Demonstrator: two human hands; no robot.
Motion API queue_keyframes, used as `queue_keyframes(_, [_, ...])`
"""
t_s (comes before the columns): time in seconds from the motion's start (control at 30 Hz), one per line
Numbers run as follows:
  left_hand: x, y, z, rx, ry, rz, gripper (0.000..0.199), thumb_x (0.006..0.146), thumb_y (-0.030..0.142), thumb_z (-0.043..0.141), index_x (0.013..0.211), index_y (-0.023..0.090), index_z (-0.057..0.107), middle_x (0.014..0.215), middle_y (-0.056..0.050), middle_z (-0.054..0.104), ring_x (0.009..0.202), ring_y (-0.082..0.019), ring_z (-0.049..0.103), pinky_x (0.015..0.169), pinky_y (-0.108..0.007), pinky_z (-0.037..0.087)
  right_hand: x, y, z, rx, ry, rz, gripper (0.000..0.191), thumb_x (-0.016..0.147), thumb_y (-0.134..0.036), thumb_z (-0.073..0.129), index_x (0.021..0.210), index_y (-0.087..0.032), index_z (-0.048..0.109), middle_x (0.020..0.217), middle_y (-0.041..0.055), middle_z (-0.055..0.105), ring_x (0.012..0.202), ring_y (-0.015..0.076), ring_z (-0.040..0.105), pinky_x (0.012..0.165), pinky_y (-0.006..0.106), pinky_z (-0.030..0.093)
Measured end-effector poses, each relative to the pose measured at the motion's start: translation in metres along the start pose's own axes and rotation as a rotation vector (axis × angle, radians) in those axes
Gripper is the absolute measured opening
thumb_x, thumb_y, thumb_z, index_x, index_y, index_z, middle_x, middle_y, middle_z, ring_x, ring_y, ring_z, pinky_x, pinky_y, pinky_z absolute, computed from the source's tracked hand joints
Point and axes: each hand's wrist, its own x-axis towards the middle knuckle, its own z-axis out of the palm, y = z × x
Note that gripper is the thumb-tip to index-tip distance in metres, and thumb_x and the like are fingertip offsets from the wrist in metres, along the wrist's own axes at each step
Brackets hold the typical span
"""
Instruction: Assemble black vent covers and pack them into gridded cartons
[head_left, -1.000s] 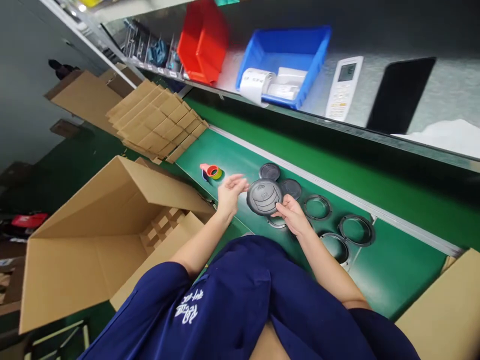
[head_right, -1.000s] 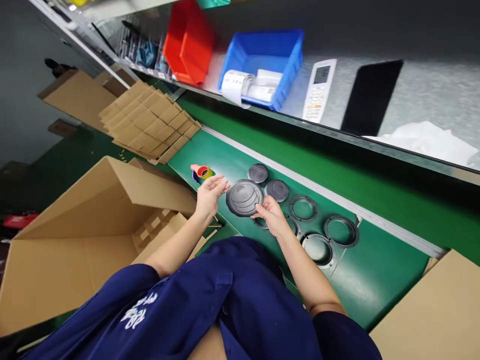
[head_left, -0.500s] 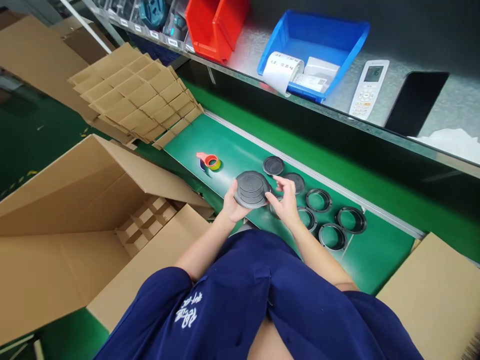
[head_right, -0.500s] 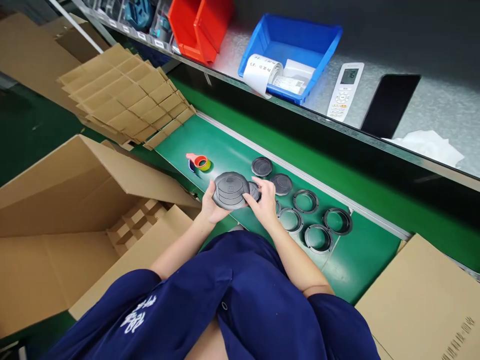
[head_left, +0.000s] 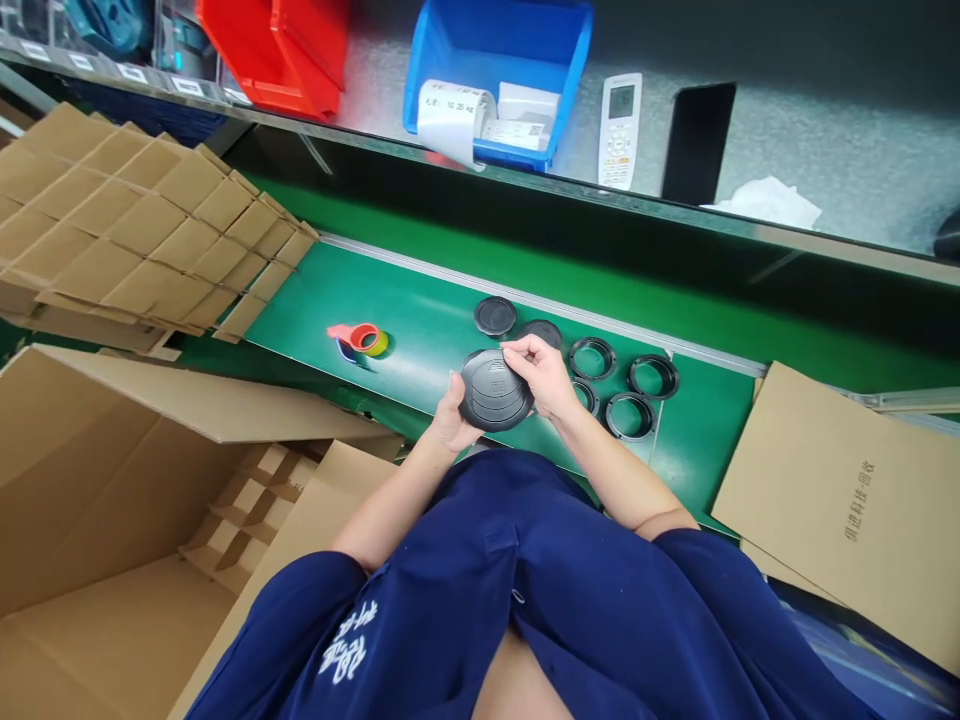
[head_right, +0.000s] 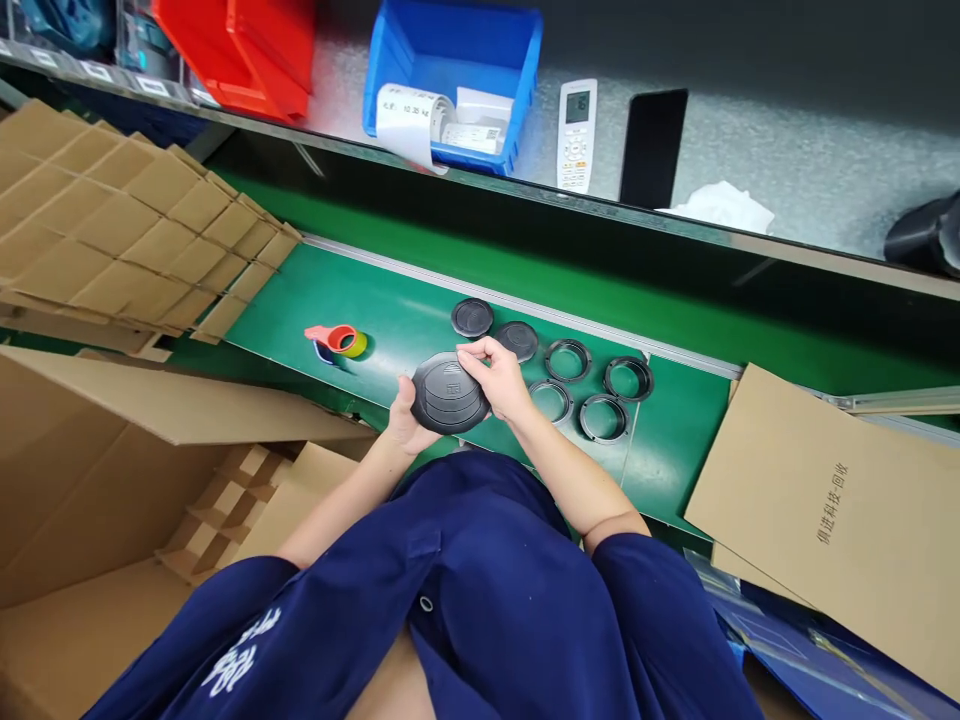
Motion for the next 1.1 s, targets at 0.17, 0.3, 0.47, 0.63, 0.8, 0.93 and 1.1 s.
queue_keyframes(0.17, [-0.005, 0.000, 0.008, 0.001, -0.042, -0.016, 0.090, 0.070, 0.088, 0.066, 0.131, 0.021, 0.065, 0.132, -0.016, 0.068, 0.134, -0.043, 0.056, 0.101, -0.058, 0.053, -0.005, -0.003, -0.001, 0.050, 0.121, 0.046, 0.052, 0.081, -0.073, 0.069, 0.081, -0.021, 0.069, 0.077, 0.0014, 0.066, 0.075, 0.0175, 0.062, 0.075, 0.033, 0.054])
queue_keyframes(0.3, [-0.008, 0.004, 0.018, -0.076, -0.045, -0.063, 0.088, 0.080, 0.090, 0.050, 0.138, 0.024, 0.060, 0.135, -0.016, 0.066, 0.133, -0.042, 0.056, 0.099, -0.064, 0.052, -0.016, -0.010, -0.025, -0.286, 0.073, -0.254, 0.058, 0.097, -0.072, 0.043, 0.099, -0.025, 0.077, 0.105, 0.0076, 0.066, 0.109, 0.0245, 0.060, 0.104, 0.045, 0.049])
queue_keyframes(0.47, [-0.002, 0.002, 0.021, -0.092, 0.030, -0.151, 0.089, 0.082, 0.091, 0.040, 0.127, 0.020, 0.067, 0.126, -0.020, 0.069, 0.127, -0.044, 0.059, 0.096, -0.067, 0.052, -0.030, 0.008, -0.050, -0.799, -0.111, -0.476, 0.051, 0.102, -0.062, 0.040, 0.111, -0.033, 0.081, 0.131, 0.0084, 0.059, 0.131, 0.0310, 0.042, 0.120, 0.056, 0.029])
queue_keyframes(0.63, [0.003, -0.009, 0.029, -0.067, 0.014, -0.189, 0.089, 0.080, 0.091, 0.044, 0.124, 0.018, 0.067, 0.119, -0.021, 0.071, 0.119, -0.044, 0.064, 0.092, -0.066, 0.054, -0.033, 0.023, -0.060, -0.800, -0.123, -0.423, 0.064, 0.105, -0.063, 0.028, 0.108, -0.029, 0.082, 0.133, 0.0099, 0.057, 0.132, 0.0299, 0.041, 0.120, 0.053, 0.031])
queue_keyframes(0.8, [0.010, -0.015, 0.033, -0.031, -0.035, -0.191, 0.093, 0.079, 0.093, 0.040, 0.126, 0.017, 0.066, 0.116, -0.021, 0.072, 0.118, -0.044, 0.065, 0.090, -0.066, 0.054, -0.041, 0.014, -0.068, -0.611, -0.094, -0.305, 0.070, 0.104, -0.068, 0.024, 0.115, -0.028, 0.080, 0.136, 0.0082, 0.057, 0.134, 0.0267, 0.046, 0.120, 0.047, 0.036])
queue_keyframes(0.93, [0.014, -0.018, 0.032, -0.036, -0.068, -0.203, 0.099, 0.076, 0.095, 0.040, 0.132, 0.018, 0.064, 0.117, -0.022, 0.072, 0.118, -0.044, 0.065, 0.090, -0.065, 0.054, -0.047, 0.010, -0.075, -0.487, -0.055, -0.246, 0.071, 0.103, -0.069, 0.023, 0.116, -0.028, 0.079, 0.135, 0.0070, 0.057, 0.134, 0.0248, 0.050, 0.121, 0.043, 0.037])
queue_keyframes(1.1, [0.018, -0.020, 0.033, -0.040, -0.087, -0.218, 0.105, 0.075, 0.097, 0.037, 0.142, 0.019, 0.058, 0.120, -0.023, 0.071, 0.118, -0.044, 0.065, 0.090, -0.064, 0.055, -0.048, 0.012, -0.080, -0.468, -0.050, -0.246, 0.070, 0.105, -0.065, 0.021, 0.117, -0.028, 0.079, 0.135, 0.0066, 0.058, 0.134, 0.0246, 0.052, 0.119, 0.044, 0.040])
